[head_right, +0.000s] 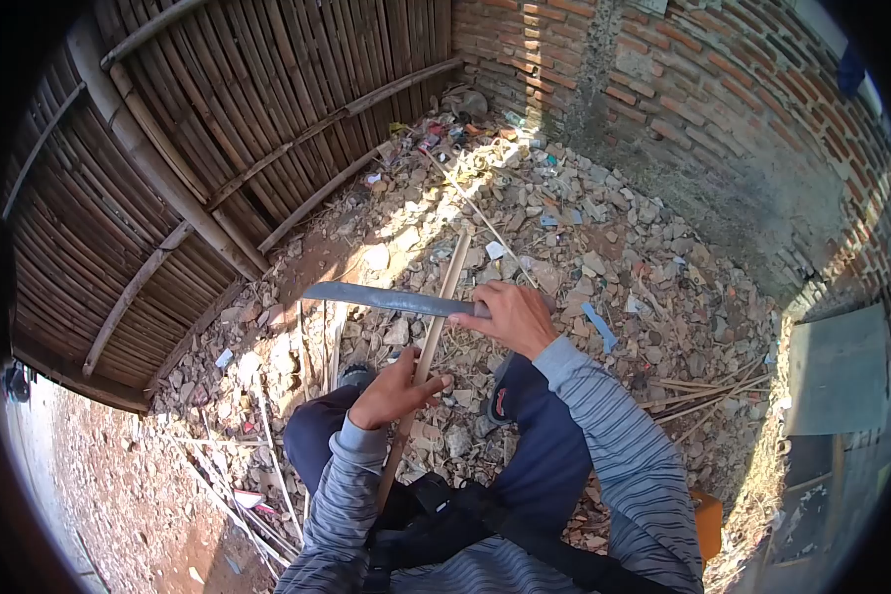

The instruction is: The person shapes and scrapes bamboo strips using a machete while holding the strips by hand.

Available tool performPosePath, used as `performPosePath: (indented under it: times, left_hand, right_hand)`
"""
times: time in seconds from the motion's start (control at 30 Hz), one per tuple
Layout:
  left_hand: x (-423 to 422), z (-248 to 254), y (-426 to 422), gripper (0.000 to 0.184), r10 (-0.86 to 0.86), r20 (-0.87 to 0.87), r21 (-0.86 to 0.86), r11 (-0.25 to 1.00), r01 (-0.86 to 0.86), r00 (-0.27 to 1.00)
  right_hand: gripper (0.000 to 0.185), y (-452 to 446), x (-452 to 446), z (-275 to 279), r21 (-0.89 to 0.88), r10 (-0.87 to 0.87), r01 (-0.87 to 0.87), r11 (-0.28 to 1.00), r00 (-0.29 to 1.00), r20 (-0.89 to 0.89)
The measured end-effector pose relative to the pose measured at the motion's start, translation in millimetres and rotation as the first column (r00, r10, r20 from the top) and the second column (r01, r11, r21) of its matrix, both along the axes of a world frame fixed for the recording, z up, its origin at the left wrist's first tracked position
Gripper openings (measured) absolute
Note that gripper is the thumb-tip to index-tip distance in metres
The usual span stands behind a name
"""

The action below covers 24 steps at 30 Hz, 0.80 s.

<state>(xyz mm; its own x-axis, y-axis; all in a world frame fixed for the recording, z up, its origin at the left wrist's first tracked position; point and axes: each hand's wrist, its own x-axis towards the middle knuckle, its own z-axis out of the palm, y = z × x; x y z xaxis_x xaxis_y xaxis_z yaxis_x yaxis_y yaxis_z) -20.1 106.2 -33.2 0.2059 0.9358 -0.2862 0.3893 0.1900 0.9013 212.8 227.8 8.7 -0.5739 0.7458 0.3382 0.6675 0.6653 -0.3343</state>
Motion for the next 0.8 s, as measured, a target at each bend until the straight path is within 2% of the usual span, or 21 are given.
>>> performPosePath:
  times: [0.1,0.17,0.23,0.27,0.3,0.4,0.47,0.57,0.6,0.7,0.8]
  left_hand:
    - [-11.9,5.6,-10.8,0.070,-0.075,0.030,-0.008,0.997,0.076,0.997]
    - [-17.2,2.0,-16.7,0.063,-0.080,0.050,-0.046,0.996,0.082,0.996]
    - [-18.4,0.0,-17.7,0.052,-0.176,0.052,-0.012,0.984,0.177,0.983]
    - [-16.1,0.2,-19.9,0.040,-0.140,0.153,-0.102,0.982,0.157,0.978]
    - [-16.5,-0.5,-19.3,0.038,-0.188,0.141,-0.122,0.971,0.206,0.972]
    - [-16.2,-14.0,-19.5,0.037,-0.178,0.091,-0.122,0.974,0.188,0.980]
    - [-15.5,-14.3,-16.0,0.038,-0.221,-0.021,-0.065,0.973,0.219,0.975]
    - [-15.3,-18.5,-14.9,0.038,-0.212,-0.046,-0.074,0.975,0.208,0.976]
    - [-14.8,-9.6,-14.9,0.039,-0.210,-0.065,-0.137,0.970,0.200,0.975]
    - [-15.1,-18.6,-15.5,0.039,-0.213,-0.047,-0.095,0.974,0.208,0.976]
    - [-13.8,-26.2,-14.1,0.040,-0.239,-0.016,-0.122,0.964,0.235,0.971]
  right_hand:
    - [0.053,2.6,3.6,5.1,-0.055,-0.051,0.049,0.997,0.998,-0.028]
    - [0.060,5.6,7.7,0.8,-0.050,-0.052,0.049,0.998,0.997,-0.065]
    - [0.058,3.4,8.5,3.4,-0.084,-0.087,0.083,0.993,0.995,-0.048]
    - [0.058,4.4,9.2,3.6,-0.063,-0.088,0.085,0.994,0.995,-0.046]
    - [0.058,3.3,9.2,1.5,-0.046,-0.082,0.080,0.996,0.996,-0.042]
    - [0.059,0.2,9.7,-1.2,-0.039,-0.063,0.062,0.997,0.998,-0.013]
    - [0.060,-2.6,8.2,0.9,0.004,-0.065,0.065,0.998,0.998,-0.002]
    - [0.060,-9.2,5.2,8.2,-0.033,-0.079,0.081,0.996,0.994,0.071]
    - [0.059,-9.6,5.7,7.5,-0.041,-0.075,0.079,0.996,0.993,0.093]
    - [0.058,-9.6,6.1,3.7,-0.010,-0.056,0.057,0.998,0.995,0.085]
    - [0.058,-10.6,5.5,3.9,-0.023,-0.068,0.071,0.997,0.994,0.090]
